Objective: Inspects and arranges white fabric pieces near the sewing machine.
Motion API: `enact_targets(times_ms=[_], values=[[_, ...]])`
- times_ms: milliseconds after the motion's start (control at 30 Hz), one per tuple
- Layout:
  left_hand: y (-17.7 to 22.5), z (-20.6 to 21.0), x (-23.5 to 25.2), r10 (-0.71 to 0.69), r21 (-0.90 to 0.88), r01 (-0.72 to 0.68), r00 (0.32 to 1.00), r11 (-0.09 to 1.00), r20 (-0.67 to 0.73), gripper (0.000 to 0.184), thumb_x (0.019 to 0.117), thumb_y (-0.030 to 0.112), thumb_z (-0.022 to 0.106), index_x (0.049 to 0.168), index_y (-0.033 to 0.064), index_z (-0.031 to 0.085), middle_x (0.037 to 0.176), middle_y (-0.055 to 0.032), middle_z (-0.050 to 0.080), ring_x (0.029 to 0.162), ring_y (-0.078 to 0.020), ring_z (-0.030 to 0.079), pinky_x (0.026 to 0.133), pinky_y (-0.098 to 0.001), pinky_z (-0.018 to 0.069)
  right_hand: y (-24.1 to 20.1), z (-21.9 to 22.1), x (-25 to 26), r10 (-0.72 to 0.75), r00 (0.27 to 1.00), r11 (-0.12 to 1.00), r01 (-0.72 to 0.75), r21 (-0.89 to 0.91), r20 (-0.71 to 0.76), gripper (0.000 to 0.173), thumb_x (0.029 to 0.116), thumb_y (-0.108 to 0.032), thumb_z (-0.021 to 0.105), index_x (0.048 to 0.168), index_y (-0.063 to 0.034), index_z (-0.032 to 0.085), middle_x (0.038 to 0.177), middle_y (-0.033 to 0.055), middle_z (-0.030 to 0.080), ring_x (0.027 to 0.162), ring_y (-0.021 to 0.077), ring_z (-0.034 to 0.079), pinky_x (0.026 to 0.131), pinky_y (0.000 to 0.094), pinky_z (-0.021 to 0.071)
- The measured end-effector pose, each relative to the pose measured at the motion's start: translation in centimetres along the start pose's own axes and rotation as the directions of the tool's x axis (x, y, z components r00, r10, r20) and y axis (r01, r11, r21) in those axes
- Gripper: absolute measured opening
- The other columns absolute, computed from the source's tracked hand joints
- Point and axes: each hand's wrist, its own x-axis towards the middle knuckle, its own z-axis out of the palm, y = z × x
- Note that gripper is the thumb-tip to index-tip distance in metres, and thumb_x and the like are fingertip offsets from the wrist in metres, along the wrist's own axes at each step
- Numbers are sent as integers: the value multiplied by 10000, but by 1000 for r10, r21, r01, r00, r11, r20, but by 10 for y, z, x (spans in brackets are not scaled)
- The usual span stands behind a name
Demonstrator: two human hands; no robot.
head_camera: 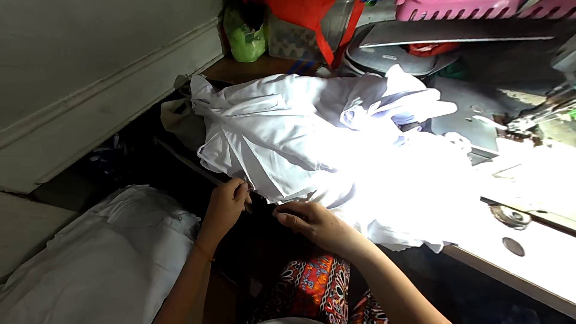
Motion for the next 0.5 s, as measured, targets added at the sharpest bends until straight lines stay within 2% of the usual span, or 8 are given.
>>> enact_targets(times_ms=[133, 267, 367, 500], values=[[-10, -4, -15, -11, -335, 4, 1000, 942, -20, 190, 1069, 138, 520, 1009, 54, 680, 757, -19, 675, 595, -94, 621, 568, -212, 538, -6, 5, 3, 23, 999, 984, -28, 179, 29, 312, 1036, -399, 569, 1168, -166, 728, 789, -83, 609, 599, -15, 479, 547, 168, 392], [-12, -4, -23, 79, -507, -148, 985, 849, -154, 219, 1073, 146, 506, 1049, 57, 705, 837, -43, 705, 641, -107, 646, 618, -234, 577, -16, 15, 14, 75, 994, 901, -102, 422, 79, 247, 1061, -272, 547, 1165, -120, 711, 763, -61, 586, 517, -11, 402, 468, 155, 329], [-13, -2, -32, 118, -493, -207, 971, 845, -206, 192, 1048, 159, 556, 1038, 71, 727, 831, -46, 719, 662, -127, 676, 644, -255, 601, -19, 26, 26, 116, 990, 808, -140, 573, 78, 234, 1058, -224, 552, 1161, -84, 709, 736, -41, 579, 484, -7, 398, 453, 152, 352], [-19, 3, -46, 105, -471, -185, 976, 862, -191, 132, 1008, 140, 618, 1007, 58, 721, 810, -47, 729, 690, -132, 700, 665, -247, 606, -27, 35, 41, 158, 985, 731, -161, 663, 66, 211, 1047, -221, 583, 1163, -73, 680, 728, -10, 572, 475, 11, 425, 444, 157, 381]])
